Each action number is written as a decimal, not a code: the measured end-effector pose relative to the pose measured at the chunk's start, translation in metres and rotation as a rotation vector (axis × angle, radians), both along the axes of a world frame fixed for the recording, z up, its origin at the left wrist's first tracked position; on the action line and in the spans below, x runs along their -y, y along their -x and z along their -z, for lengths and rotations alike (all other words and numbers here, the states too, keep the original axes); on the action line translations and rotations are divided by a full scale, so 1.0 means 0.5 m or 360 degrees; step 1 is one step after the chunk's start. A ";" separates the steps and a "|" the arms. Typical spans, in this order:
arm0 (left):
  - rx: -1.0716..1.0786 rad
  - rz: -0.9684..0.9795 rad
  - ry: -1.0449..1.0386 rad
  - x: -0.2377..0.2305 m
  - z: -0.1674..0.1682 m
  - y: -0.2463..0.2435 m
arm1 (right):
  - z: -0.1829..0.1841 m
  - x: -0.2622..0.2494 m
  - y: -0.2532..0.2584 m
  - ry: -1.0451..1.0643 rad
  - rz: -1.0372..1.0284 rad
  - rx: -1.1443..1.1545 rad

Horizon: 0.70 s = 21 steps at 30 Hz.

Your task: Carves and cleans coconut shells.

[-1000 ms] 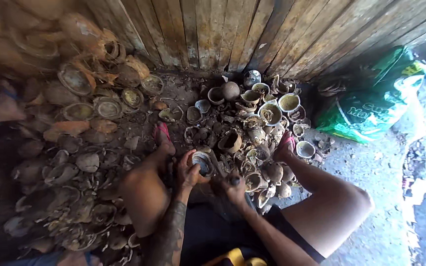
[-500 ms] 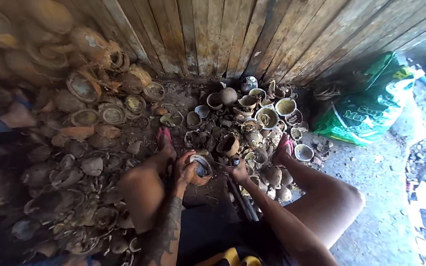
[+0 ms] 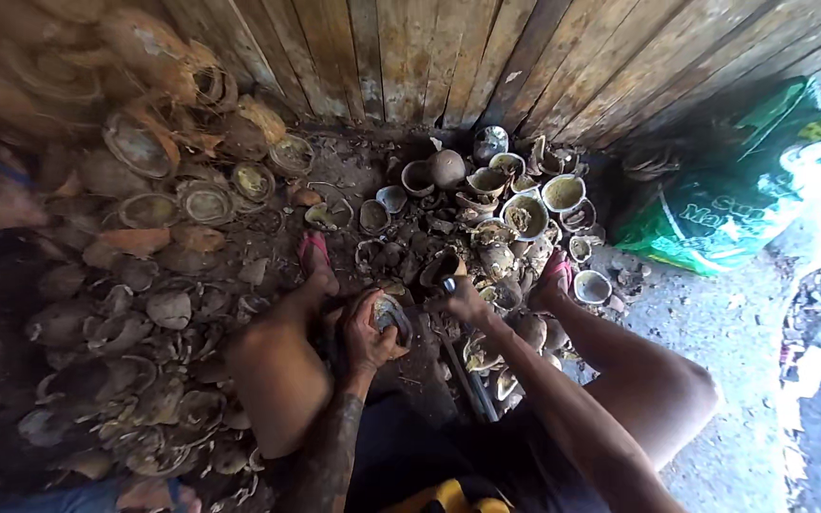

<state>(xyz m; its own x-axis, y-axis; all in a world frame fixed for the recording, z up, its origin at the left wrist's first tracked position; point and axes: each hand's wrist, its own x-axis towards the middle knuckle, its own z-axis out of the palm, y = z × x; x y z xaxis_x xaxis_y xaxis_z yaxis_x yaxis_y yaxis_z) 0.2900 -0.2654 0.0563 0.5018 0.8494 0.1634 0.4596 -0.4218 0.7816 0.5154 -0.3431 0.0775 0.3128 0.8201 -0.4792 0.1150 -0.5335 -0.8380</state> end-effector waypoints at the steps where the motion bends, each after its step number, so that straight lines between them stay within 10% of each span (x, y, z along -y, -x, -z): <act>1: -0.0014 -0.0012 -0.0010 0.001 0.002 0.000 | -0.010 -0.017 -0.003 -0.0022 -0.0160 0.0119; 5: -0.0030 -0.0027 0.0110 0.008 0.003 0.005 | -0.044 0.042 0.066 -0.0202 -0.0291 0.0413; 11: 0.0104 0.0050 0.0472 -0.015 -0.010 0.000 | -0.029 0.147 0.229 -0.0157 0.1287 -0.0242; 17: 0.0131 0.0080 0.0482 -0.033 -0.003 -0.005 | 0.131 0.075 0.096 -0.0543 0.0847 -0.0045; 21: 0.0166 -0.0066 0.0532 -0.027 -0.024 0.014 | 0.091 0.078 0.096 -0.0405 0.0759 -0.0068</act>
<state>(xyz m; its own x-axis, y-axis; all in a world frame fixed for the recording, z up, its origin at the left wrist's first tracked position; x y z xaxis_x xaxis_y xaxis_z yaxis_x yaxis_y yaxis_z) 0.2828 -0.2521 0.0681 0.4608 0.8840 -0.0785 0.3814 -0.1174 0.9169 0.4674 -0.3822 0.0320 0.6633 0.6836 -0.3046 -0.1275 -0.2978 -0.9461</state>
